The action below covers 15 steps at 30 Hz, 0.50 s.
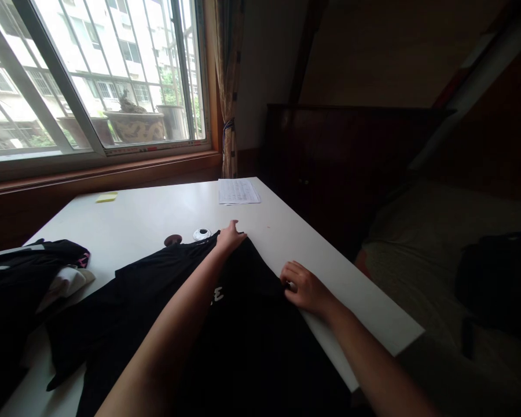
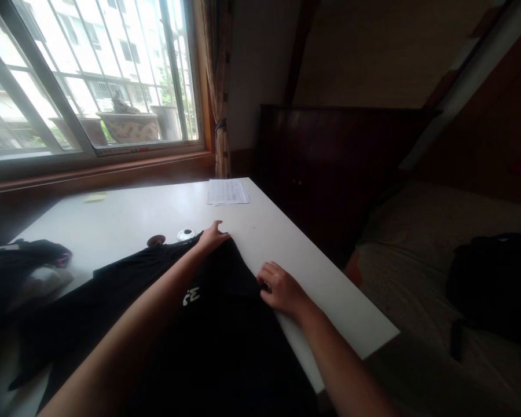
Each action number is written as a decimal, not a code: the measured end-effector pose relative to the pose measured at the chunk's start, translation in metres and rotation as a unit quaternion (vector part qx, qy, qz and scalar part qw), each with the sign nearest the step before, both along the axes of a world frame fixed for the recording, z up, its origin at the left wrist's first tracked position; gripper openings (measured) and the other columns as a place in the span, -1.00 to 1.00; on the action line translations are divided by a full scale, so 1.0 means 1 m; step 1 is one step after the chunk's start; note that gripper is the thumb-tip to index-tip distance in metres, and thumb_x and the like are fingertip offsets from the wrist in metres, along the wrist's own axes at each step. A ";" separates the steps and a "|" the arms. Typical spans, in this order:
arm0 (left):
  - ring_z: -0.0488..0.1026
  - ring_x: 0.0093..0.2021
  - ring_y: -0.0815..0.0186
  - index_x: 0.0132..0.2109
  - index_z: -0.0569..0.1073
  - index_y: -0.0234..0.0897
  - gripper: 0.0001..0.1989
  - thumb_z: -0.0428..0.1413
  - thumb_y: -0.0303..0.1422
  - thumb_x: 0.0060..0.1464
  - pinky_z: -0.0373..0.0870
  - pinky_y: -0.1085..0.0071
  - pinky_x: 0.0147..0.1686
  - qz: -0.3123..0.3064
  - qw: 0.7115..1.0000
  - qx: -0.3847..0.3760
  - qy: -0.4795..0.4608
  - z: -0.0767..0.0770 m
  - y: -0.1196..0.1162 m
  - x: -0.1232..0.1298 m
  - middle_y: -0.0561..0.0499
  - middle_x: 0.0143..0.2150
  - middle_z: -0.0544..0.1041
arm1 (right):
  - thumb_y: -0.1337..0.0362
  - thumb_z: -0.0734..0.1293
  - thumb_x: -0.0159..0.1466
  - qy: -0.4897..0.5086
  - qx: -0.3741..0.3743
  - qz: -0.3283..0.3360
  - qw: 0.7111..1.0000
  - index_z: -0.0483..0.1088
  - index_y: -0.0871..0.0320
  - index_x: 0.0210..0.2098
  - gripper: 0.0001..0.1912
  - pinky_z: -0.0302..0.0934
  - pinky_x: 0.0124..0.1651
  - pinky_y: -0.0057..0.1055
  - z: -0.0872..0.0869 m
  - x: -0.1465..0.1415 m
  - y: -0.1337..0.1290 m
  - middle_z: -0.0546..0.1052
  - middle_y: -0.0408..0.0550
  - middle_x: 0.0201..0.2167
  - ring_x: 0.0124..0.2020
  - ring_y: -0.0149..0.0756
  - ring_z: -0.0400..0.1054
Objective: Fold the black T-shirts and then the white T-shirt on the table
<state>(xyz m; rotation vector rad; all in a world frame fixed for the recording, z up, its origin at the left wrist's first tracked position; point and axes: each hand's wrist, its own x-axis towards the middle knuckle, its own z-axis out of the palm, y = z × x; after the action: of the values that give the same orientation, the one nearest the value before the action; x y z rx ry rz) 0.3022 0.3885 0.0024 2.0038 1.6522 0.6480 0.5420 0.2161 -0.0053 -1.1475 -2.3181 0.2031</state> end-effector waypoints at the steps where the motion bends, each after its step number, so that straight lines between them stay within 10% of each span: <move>1: 0.57 -0.02 0.08 0.33 0.21 -0.20 -0.34 0.22 -0.18 0.16 0.41 0.26 -0.04 0.000 1.000 -0.010 -0.006 0.001 0.002 0.002 -0.11 -0.05 0.65 | 0.61 0.27 0.04 0.003 -0.002 -0.001 1.000 0.23 0.07 -0.37 -0.69 0.20 -0.15 -0.28 0.000 0.000 0.000 0.37 -0.10 -0.32 -0.23 -0.18 0.25; 15: 0.57 -0.05 0.14 0.31 0.30 -0.20 -0.28 0.31 -0.34 0.01 0.42 0.36 -0.12 -0.038 0.998 -0.036 -0.028 0.006 0.009 0.006 -0.08 -0.04 0.65 | 0.64 0.25 0.06 0.022 -0.013 0.007 1.000 0.33 0.08 -0.28 -0.65 0.21 -0.16 -0.29 0.003 -0.002 -0.001 0.40 -0.11 -0.30 -0.23 -0.22 0.27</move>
<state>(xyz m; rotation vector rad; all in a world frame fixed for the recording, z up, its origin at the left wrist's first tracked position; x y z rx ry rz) 0.3085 0.3971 0.0082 1.9685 1.5370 0.6031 0.5405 0.2153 -0.0019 -1.1287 -2.2916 0.2620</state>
